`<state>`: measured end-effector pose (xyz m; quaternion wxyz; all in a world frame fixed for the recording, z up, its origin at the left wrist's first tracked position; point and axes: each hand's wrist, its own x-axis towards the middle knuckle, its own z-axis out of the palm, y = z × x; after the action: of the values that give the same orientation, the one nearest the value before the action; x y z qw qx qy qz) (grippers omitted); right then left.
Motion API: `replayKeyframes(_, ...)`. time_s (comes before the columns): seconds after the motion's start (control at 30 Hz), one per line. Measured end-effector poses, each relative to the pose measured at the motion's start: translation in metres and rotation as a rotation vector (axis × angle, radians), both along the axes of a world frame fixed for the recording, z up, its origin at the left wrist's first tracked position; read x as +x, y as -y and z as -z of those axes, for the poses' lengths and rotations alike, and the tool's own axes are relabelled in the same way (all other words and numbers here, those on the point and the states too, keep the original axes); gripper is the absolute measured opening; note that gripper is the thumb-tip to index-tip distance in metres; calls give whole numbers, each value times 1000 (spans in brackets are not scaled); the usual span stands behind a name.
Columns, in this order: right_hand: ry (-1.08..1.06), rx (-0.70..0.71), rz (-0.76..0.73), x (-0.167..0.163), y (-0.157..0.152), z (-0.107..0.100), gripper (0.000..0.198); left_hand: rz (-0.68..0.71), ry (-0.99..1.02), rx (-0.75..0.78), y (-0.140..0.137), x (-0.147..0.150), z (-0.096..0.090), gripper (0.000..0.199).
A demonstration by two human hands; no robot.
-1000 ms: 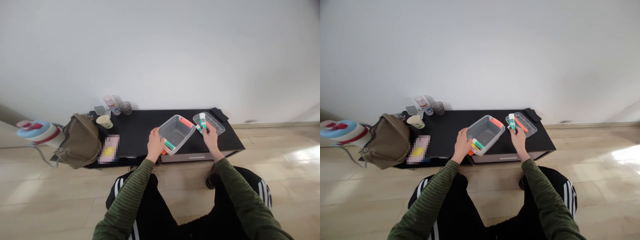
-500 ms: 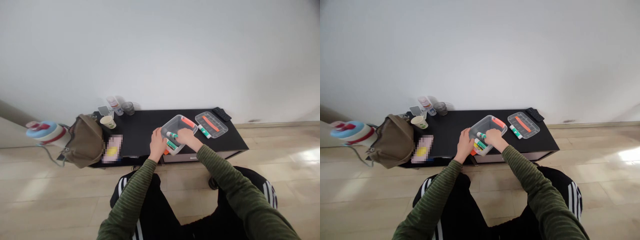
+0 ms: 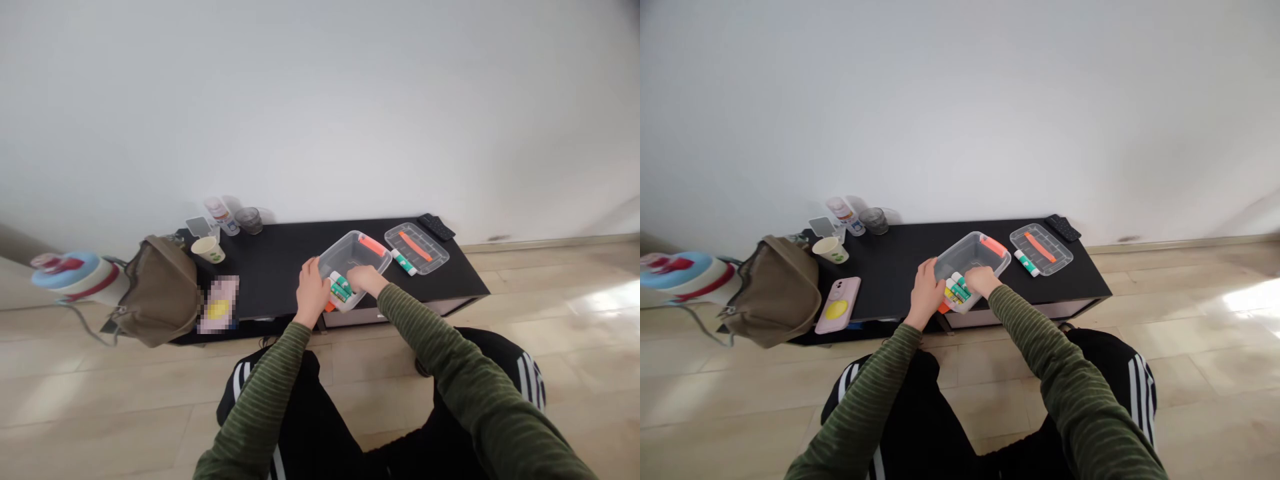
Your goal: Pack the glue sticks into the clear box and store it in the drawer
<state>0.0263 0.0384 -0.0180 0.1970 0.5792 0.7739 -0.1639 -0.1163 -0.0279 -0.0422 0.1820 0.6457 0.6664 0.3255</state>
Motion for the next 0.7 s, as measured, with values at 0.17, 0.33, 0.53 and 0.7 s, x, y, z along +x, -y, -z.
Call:
replayKeyframes(0.17, -47, 109, 21, 5, 10, -7, 30, 7, 1, -1, -1, 0, -1, 62)
replayKeyframes(0.33, -476, 726, 152, 50, 10, -1, 36, 3, -15, -18, -2, -1, 0, 61)
replayKeyframes(0.53, -557, 884, 485, 144, -11, 33, 31, -2, -17, -8, -3, 0, 1, 61)
replayKeyframes(0.7, -321, 603, 554, 185, -12, 70, 25, -1, -18, 4, -5, -1, 4, 61)
